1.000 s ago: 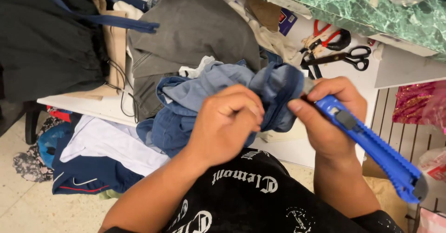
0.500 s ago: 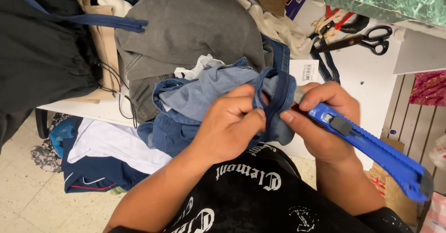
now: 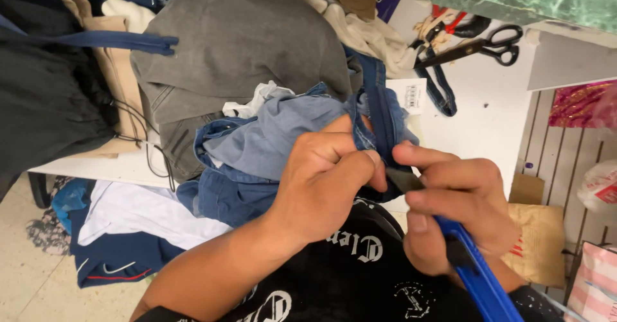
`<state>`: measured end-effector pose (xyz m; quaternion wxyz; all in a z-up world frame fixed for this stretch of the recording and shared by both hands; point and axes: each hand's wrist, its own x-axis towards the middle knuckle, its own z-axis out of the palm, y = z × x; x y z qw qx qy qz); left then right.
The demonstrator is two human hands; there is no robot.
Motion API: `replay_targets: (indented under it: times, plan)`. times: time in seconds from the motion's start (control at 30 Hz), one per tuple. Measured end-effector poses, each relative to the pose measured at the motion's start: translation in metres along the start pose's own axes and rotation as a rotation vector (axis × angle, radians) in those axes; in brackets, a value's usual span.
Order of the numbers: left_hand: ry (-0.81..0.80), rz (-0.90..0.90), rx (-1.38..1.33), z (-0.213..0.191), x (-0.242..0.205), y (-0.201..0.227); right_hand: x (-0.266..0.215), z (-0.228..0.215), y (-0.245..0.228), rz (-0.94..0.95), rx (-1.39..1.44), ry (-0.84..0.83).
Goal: Distress denim fabric by fraying the edges with a utility knife
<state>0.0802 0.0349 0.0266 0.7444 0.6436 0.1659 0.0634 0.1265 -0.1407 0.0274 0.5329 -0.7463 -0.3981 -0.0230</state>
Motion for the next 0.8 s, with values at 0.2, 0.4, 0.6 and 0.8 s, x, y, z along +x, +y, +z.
replay_targets:
  times: [0.2, 0.4, 0.6, 0.8]
  plan:
    - [-0.015, 0.068, 0.009, 0.003, -0.005, 0.004, -0.002, -0.002, 0.025, -0.139, 0.201, 0.116]
    - [-0.085, 0.059, 0.078, -0.003, -0.009, 0.015, -0.004, -0.018, 0.05, -0.356, 0.168, -0.004]
    - [-0.086, 0.066, 0.125, -0.007, -0.015, 0.019, -0.003, 0.002, 0.042, -0.421, 0.108, 0.106]
    - [-0.102, 0.091, 0.091, -0.011, -0.018, 0.02, -0.004, 0.007, 0.045, -0.469, 0.1, 0.128]
